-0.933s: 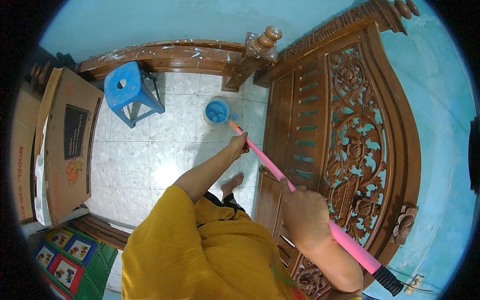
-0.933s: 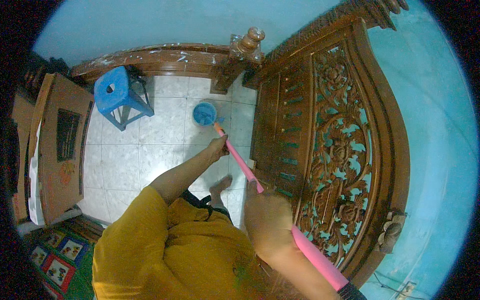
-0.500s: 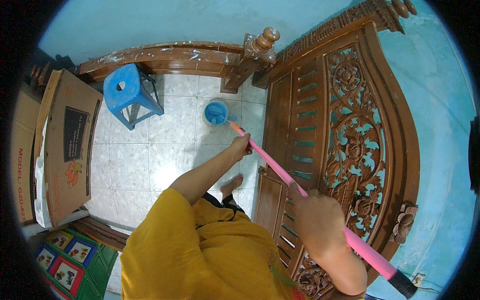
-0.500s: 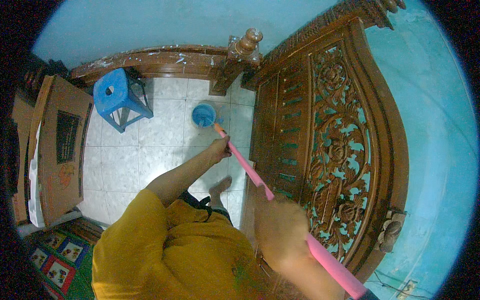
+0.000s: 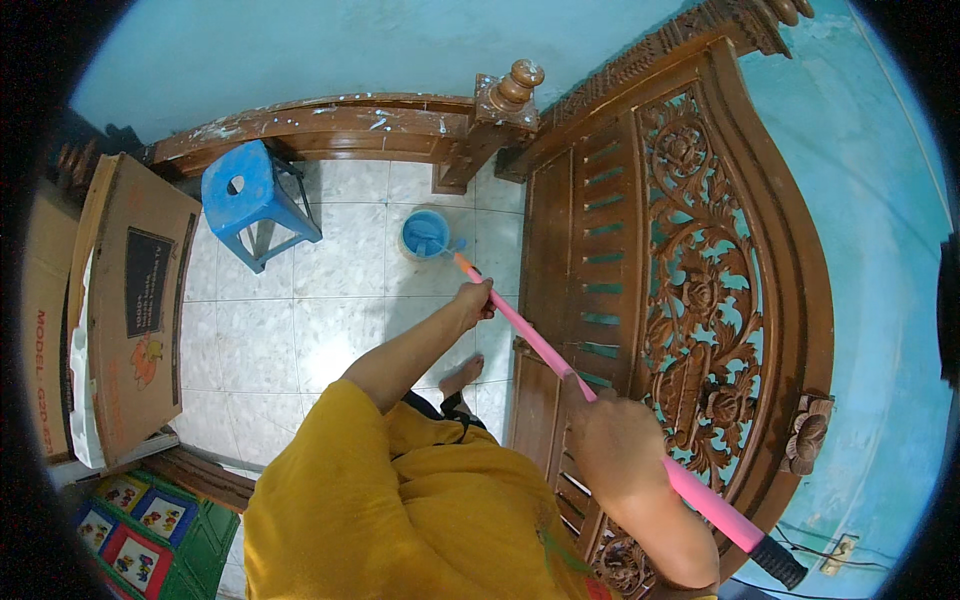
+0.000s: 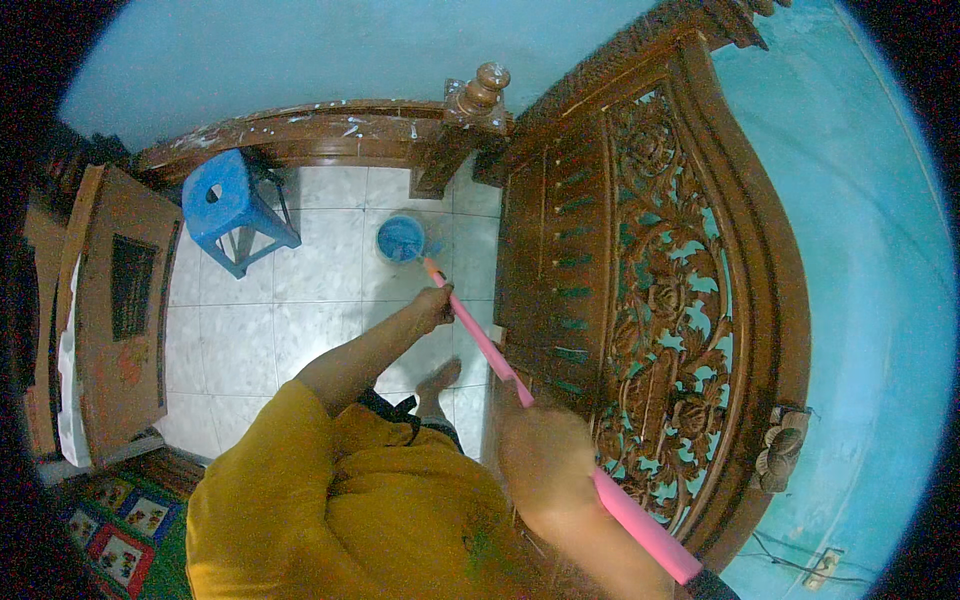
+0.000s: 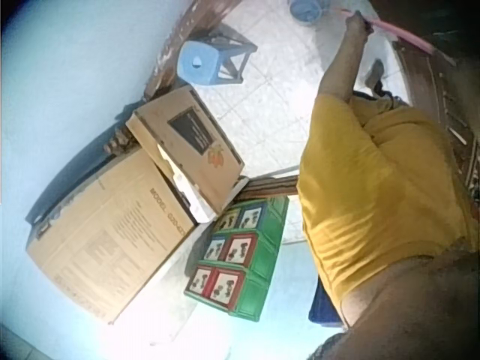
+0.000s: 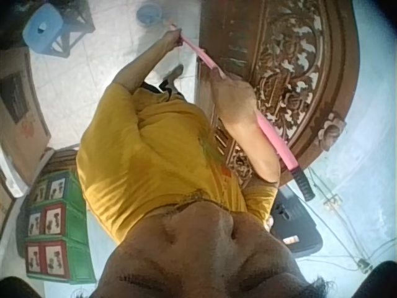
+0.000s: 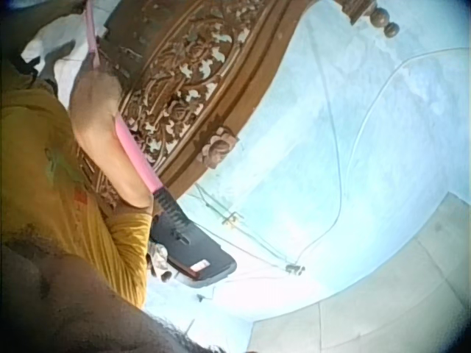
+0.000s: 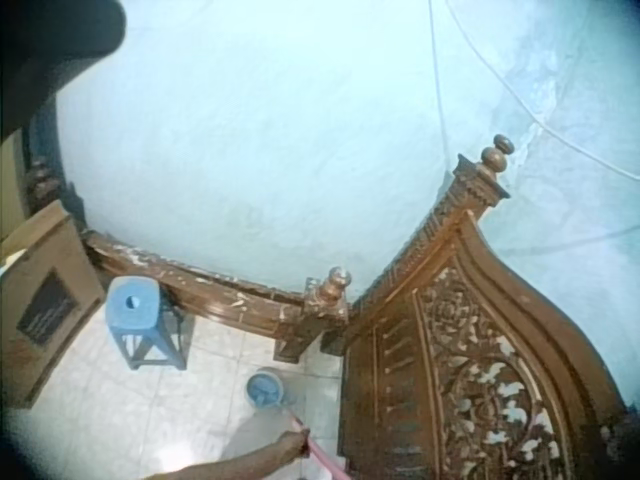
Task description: The person paints a light blue wall using a roller attached to a long pink extension pole. They repeatedly dip the roller into a bucket of paint on the floor and apply it to the wall surface in vertical strokes.
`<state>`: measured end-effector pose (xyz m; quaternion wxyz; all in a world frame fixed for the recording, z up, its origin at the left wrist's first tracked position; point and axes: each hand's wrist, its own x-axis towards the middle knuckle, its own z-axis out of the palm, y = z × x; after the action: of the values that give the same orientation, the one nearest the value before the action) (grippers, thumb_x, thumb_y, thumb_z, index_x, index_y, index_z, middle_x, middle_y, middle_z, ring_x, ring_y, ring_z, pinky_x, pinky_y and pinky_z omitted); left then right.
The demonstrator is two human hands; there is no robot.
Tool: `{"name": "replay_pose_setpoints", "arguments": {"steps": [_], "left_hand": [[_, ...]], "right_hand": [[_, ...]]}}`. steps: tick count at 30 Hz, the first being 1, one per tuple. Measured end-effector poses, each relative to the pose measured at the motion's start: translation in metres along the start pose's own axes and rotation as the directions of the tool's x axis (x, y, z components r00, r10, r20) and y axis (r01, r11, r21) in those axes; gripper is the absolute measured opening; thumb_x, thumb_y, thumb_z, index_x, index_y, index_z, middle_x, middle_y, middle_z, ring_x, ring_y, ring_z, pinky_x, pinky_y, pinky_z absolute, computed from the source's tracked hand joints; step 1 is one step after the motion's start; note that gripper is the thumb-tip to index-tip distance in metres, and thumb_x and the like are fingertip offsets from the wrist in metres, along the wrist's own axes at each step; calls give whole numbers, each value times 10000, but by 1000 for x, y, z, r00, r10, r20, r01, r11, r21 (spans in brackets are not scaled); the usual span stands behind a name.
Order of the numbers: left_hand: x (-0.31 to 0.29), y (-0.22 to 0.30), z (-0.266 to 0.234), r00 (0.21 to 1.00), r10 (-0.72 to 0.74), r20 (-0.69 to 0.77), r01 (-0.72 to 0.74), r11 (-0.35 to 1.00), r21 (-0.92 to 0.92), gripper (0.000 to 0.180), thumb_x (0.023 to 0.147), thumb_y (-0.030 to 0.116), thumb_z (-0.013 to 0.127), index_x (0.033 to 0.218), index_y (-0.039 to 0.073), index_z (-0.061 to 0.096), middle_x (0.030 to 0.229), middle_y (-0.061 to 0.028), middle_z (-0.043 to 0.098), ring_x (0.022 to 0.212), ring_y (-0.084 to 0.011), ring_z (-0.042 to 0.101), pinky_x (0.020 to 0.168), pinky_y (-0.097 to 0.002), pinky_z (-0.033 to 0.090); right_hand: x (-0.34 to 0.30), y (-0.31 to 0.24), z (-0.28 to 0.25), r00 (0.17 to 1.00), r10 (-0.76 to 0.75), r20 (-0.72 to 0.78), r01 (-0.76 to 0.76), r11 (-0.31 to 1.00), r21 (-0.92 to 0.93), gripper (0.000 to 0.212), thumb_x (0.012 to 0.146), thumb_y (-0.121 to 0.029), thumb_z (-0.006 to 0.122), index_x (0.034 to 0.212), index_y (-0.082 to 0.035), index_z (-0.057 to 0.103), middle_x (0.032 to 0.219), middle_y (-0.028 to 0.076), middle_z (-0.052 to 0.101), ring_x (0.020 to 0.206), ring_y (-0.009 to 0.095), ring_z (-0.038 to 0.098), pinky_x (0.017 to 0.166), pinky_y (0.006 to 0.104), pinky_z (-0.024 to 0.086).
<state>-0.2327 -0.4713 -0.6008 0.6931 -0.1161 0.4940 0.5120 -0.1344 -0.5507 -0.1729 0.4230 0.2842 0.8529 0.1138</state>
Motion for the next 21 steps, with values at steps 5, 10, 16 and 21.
{"name": "replay_pose_setpoints", "arguments": {"steps": [5, 10, 16, 21], "left_hand": [[-34, -6, 7, 997, -13, 80, 10, 999, 43, 361, 1021, 346, 506, 831, 39, 530, 673, -81, 531, 537, -196, 529, 466, -355, 443], [-3, -8, -26, 1000, -4, 18, 4, 1000, -21, 361, 1021, 347, 505, 837, 37, 530, 674, -78, 525, 541, -205, 524, 473, -353, 443], [10, -15, -17, 998, 6, 66, -8, 999, 37, 358, 1022, 343, 493, 836, 38, 525, 670, -77, 510, 542, -208, 510, 484, -352, 434], [11, -7, -26, 1000, 8, 18, -7, 998, -62, 348, 1024, 338, 479, 839, 46, 519, 668, -72, 505, 537, -199, 494, 474, -350, 422]], "right_hand": [[-29, 13, -22, 1000, -20, -15, 20, 1000, 9, 512, 856, -93, 579, 1367, -117, 554, 765, 83, 667, 663, 234, 698, 579, 344, 568], [-3, 7, 20, 982, -100, -158, 100, 995, -6, 501, 870, -98, 558, 1371, -104, 548, 774, 88, 667, 666, 246, 698, 586, 358, 565], [-1, -10, 20, 997, 6, -79, -5, 1000, 20, 473, 878, -96, 553, 1351, -100, 561, 790, 92, 675, 693, 251, 706, 590, 355, 566], [17, -20, 27, 994, 25, -109, -16, 997, 80, 475, 870, -88, 567, 1345, -102, 562, 803, 103, 685, 704, 251, 713, 587, 342, 565]]}}
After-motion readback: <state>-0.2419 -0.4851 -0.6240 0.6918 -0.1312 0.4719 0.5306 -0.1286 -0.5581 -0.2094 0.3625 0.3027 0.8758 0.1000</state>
